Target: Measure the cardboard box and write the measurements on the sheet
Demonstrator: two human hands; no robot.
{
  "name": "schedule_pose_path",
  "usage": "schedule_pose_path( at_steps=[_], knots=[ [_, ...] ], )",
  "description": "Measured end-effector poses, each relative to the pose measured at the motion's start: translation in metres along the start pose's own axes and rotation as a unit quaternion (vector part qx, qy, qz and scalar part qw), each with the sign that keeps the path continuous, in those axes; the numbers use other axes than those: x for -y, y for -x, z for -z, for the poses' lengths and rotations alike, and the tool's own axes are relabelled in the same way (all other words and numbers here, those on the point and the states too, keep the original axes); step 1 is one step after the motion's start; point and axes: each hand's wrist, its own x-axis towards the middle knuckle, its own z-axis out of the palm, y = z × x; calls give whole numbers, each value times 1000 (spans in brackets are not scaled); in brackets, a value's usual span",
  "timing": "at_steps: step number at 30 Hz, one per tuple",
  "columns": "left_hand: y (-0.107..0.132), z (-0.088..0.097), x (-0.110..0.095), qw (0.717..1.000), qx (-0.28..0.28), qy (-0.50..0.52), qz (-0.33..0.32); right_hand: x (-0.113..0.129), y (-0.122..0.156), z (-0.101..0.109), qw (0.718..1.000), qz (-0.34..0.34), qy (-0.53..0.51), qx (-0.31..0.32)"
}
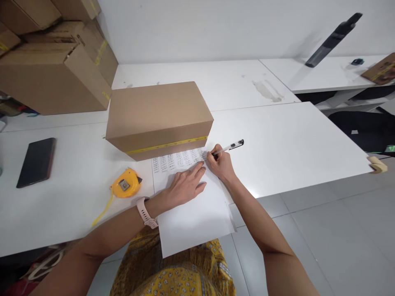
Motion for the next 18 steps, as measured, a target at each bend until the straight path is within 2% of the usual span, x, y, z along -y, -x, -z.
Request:
schedule_pose_path(
  at_steps=[5, 10, 12, 15, 18],
  knots=[
    [1, 5, -1, 1000, 12, 11, -1, -3, 1, -1, 1000, -5, -9, -9],
    [1, 6, 0, 999, 24, 43, -3, -14, -6, 5, 993, 19, -2, -117],
    [1, 7, 2, 997, 22, 71, 2, -21, -10, 10, 989, 46, 25, -137],
    [7, 17, 0, 982, 14, 190, 8, -31, -14, 16, 981, 92, 119, -126],
    [26, 42, -16, 943, 21, 332, -26, -36, -16, 18, 968, 103, 200, -109]
  ],
)
